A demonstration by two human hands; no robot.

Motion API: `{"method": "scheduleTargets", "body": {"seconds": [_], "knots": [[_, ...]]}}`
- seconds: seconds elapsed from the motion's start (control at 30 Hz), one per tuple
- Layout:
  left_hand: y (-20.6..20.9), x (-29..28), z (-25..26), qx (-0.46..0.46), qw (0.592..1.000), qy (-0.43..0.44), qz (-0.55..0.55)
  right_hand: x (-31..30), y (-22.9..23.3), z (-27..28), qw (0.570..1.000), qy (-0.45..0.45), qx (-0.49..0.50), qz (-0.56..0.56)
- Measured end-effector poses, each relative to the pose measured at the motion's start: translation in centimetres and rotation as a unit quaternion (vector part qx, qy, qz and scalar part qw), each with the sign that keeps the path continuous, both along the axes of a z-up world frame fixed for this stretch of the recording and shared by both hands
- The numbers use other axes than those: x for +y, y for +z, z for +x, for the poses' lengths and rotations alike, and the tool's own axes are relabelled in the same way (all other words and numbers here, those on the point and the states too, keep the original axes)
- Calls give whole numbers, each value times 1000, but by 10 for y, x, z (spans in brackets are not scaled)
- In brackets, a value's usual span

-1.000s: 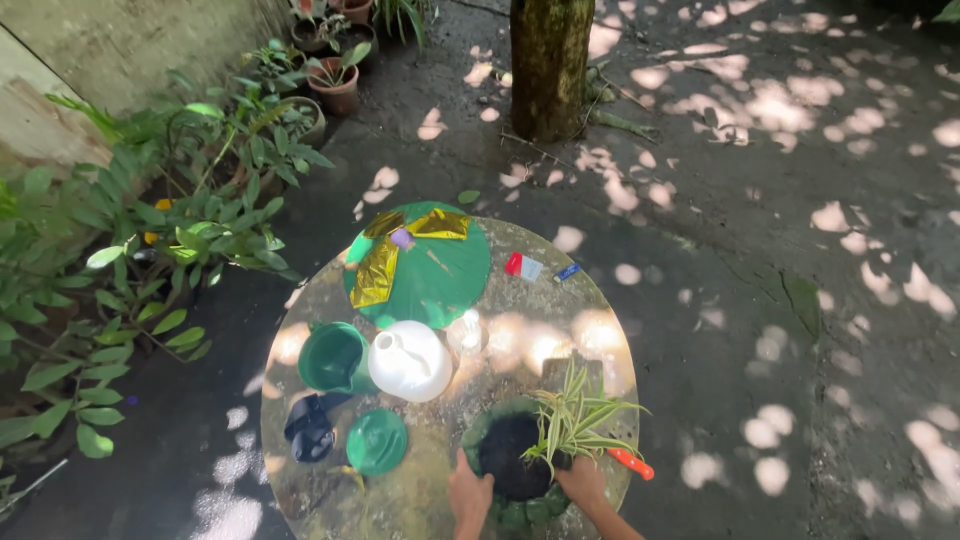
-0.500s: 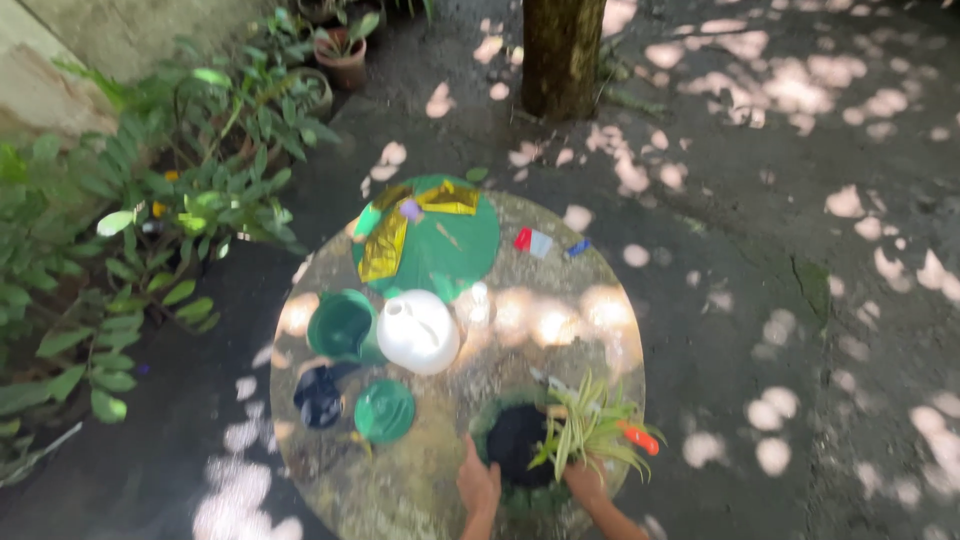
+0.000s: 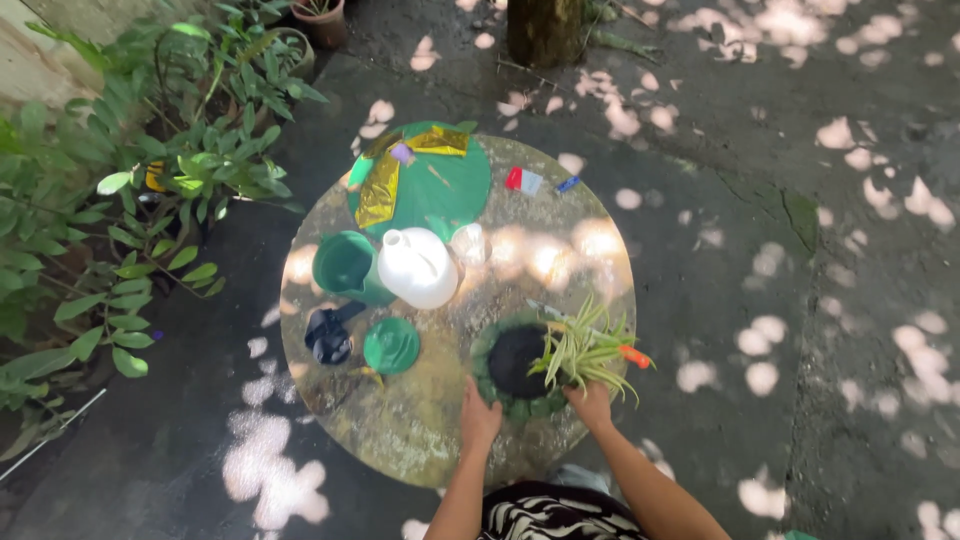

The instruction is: The recorder is repotting a plant from a small plastic pot into a larger green decorative planter.

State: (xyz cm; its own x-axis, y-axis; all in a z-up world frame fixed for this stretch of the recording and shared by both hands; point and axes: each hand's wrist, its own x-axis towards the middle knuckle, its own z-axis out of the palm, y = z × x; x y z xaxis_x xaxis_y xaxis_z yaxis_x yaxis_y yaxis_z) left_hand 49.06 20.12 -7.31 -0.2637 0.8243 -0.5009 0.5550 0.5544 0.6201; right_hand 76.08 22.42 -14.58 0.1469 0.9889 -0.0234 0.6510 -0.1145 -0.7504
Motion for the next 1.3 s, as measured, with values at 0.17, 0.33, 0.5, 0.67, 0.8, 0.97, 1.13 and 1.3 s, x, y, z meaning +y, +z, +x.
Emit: {"method": "scheduleTargets", "body": {"seconds": [0.17, 0.33, 0.5, 0.67, 0.8, 0.97, 1.13, 1.3], "knots": [[3, -29, 6, -27, 999, -22, 3, -25, 19, -4, 1000, -22, -13, 3], [-5, -51, 19, -48, 998, -44, 7, -45, 57, -1, 958, -104, 151, -222], [9, -42, 47, -43, 990, -68, 118, -33, 61, 26, 961, -95, 163, -204], [13, -35, 100, -28, 984, -153, 89, -16, 62, 49, 974, -40, 82, -208], [-26, -27, 158, -93, 949, -289, 81, 7, 57, 83, 980, -1, 40, -196], [-20, -1, 228, -110, 950, -292, 24, 33, 25, 151, 976, 33, 32, -211], [-71, 11, 283, -102, 975, -196, 25, 48, -12, 217, 960, 60, 41, -269], [-85, 28, 310, -162, 985, -63, -13, 67, -58, 245, 969, 108, -61, -215]]}}
